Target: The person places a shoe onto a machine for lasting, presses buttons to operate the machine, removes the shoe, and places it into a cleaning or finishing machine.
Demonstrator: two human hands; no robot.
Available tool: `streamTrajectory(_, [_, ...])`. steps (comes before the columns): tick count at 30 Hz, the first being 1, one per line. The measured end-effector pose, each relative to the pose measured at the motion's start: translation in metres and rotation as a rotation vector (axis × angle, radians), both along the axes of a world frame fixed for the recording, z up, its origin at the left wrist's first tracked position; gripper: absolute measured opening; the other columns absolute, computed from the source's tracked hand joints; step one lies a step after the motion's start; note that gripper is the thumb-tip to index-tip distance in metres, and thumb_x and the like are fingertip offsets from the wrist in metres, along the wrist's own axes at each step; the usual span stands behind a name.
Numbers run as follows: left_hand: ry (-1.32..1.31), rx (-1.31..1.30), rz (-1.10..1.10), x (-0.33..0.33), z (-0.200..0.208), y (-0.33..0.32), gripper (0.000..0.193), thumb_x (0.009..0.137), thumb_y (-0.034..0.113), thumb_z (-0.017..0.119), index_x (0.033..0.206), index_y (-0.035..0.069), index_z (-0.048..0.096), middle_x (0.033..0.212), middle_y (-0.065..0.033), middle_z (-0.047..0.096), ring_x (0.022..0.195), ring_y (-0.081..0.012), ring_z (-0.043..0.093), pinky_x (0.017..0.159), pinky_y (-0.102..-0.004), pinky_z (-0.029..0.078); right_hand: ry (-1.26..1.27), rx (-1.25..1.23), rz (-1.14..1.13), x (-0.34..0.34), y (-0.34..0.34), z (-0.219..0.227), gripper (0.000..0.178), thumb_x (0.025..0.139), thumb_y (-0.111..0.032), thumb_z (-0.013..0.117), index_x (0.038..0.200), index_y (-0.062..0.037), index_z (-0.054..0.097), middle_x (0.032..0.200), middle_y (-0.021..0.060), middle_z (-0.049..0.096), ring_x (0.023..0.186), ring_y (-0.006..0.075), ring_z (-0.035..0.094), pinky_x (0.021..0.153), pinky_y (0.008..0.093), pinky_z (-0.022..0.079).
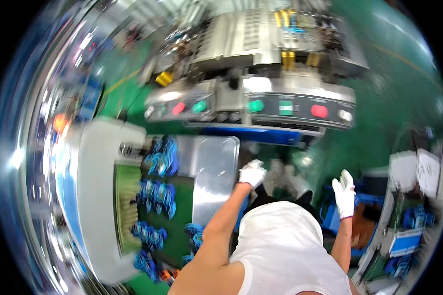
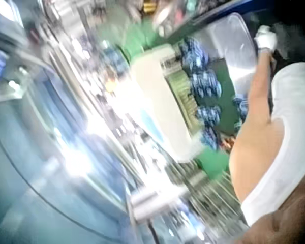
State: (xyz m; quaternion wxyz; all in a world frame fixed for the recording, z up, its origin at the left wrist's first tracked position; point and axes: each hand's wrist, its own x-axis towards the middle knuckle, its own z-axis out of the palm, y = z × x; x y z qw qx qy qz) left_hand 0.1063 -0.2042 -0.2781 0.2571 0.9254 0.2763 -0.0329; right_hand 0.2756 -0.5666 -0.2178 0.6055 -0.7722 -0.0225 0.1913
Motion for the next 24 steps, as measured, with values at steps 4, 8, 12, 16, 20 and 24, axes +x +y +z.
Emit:
streamTrajectory(4, [0.108,0.423,0.856,-0.231,0.043,0.166,0.04,0.092,0.036,0.06,0.117,0.006,0.067,0.111,-0.0176,0.071,0.107,-0.038,0.067,0.094,-0.0493,0.053,-0.019,-0.421,0.321,-0.018,0.059,-0.035,0.065,0.095,-0.015,0.073,0.149,0.006,0.044,0.149,0.0273,0.051,0.14,0.0327,0.051,0.117,0.0414,0.04])
streamTrajectory(8, [0.169,0.372,1.292,-0.377,0.08,0.225,0.052,0.093,0.046,0.059,0.124,0.004,0.063,0.121,-0.0226,0.068,0.112,-0.0418,0.065,0.095,-0.053,0.051,-0.122,-0.761,0.65,-0.024,0.094,-0.051,0.064,0.088,-0.024,0.077,0.139,0.0084,0.054,0.138,0.0301,0.06,0.131,0.0387,0.058,0.111,0.0426,0.046])
streamTrajectory(12, [0.318,0.296,1.323,-0.43,0.061,0.229,0.072,0.092,0.063,0.058,0.13,0.003,0.058,0.125,-0.0248,0.065,0.115,-0.0416,0.065,0.099,-0.0612,0.046,-0.137,-0.85,0.7,-0.034,0.148,-0.035,0.065,0.085,-0.025,0.078,0.136,0.0086,0.056,0.135,0.0303,0.062,0.129,0.0392,0.06,0.11,0.0427,0.048])
streamTrajectory(16, [0.324,0.105,1.299,-0.399,-0.011,0.188,0.057,0.097,0.053,0.058,0.13,0.008,0.06,0.129,-0.0259,0.058,0.108,-0.0419,0.066,0.091,-0.0557,0.051,-0.095,-0.908,0.82,-0.04,0.204,-0.009,0.066,0.084,-0.023,0.078,0.138,0.0089,0.055,0.138,0.0302,0.061,0.132,0.0381,0.059,0.111,0.042,0.047])
streamTrajectory(20, [-0.12,0.179,1.448,-0.418,-0.022,0.161,0.033,0.1,0.036,0.057,0.121,0.012,0.065,0.118,-0.018,0.063,0.098,-0.0425,0.068,0.086,-0.0547,0.053,-0.13,-0.848,1.013,-0.063,0.276,0.017,0.068,0.085,-0.025,0.078,0.14,0.0084,0.054,0.139,0.0301,0.06,0.133,0.037,0.058,0.111,0.0412,0.046])
streamTrajectory(24, [-0.165,0.139,1.121,-0.393,0.027,0.153,0.019,0.091,0.023,0.065,0.103,0.01,0.072,0.1,-0.0175,0.067,0.093,-0.0389,0.067,0.082,-0.0499,0.055,-0.123,-0.525,1.267,-0.122,0.368,0.033,0.072,0.086,-0.03,0.077,0.142,0.0072,0.052,0.139,0.0306,0.06,0.135,0.0362,0.057,0.112,0.0397,0.045])
